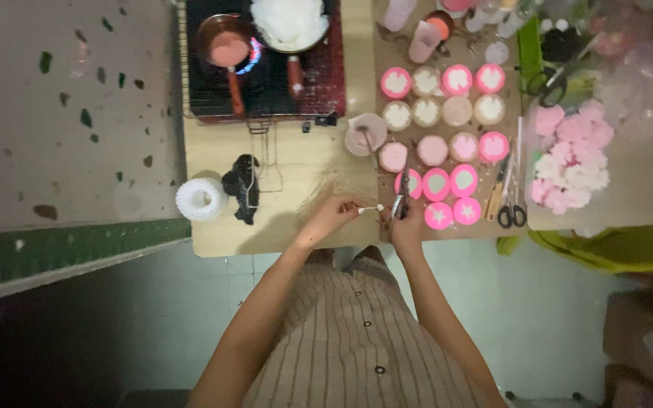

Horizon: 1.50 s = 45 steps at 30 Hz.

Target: Making decorative candles by melting wax, preparing wicks, and assembling floral wax components.

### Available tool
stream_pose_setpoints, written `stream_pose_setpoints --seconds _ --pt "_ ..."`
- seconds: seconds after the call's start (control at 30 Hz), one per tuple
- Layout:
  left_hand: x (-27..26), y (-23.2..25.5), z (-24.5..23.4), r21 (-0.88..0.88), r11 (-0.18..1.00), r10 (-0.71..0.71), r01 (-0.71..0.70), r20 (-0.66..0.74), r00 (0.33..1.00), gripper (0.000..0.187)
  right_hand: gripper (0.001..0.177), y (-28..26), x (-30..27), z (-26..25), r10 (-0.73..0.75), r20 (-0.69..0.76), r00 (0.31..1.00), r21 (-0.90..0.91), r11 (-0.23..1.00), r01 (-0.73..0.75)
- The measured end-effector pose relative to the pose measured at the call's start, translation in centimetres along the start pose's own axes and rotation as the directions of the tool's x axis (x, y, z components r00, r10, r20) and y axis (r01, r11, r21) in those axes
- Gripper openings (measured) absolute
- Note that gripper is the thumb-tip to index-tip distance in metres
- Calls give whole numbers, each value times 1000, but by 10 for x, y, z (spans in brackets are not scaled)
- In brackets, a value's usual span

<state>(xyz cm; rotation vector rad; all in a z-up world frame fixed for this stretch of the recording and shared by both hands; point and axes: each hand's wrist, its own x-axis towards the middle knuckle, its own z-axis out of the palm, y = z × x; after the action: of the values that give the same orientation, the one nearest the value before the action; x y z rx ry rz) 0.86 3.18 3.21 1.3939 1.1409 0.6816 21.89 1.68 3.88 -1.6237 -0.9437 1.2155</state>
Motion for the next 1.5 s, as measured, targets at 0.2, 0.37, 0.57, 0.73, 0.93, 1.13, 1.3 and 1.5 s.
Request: stream_pose_setpoints --seconds 0.2,0.37,0.57,0.73,0.93,1.13,1.3,1.5 --pt "19 -3 16 -2 984 -177 177 19 984 18 26 -1 -9 -14 -3 -25 1000 -58 998 2" --pt "29 -6 18 -149 983 -128 106 -141 982 20 24 18 -45 -53 68 -18 998 -159 985 -70" --pt "39 -23 27 -122 989 -103 83 -163 981 23 49 46 -90 -61 241 192 951 -512 851 -112" --pt "39 -25 32 -75 997 -21 11 -123 992 19 53 66 -81 -49 190 230 954 -489 870 -55" --pt "39 -14 33 -70 984 -167 162 -89 982 20 53 46 -70 -41 258 218 941 -543 833 -102" --pt "48 -44 43 5 996 -89 91 -126 988 19 55 49 -64 -39 238 209 948 -574 815 -78" --pt "66 -70 45 182 982 -33 55 -126 992 20 59 87 -42 -36 225 254 940 -609 792 -25" --pt "84 -77 41 272 962 43 -16 -93 995 17 68 114 -20 -27 205 298 932 -626 779 29"
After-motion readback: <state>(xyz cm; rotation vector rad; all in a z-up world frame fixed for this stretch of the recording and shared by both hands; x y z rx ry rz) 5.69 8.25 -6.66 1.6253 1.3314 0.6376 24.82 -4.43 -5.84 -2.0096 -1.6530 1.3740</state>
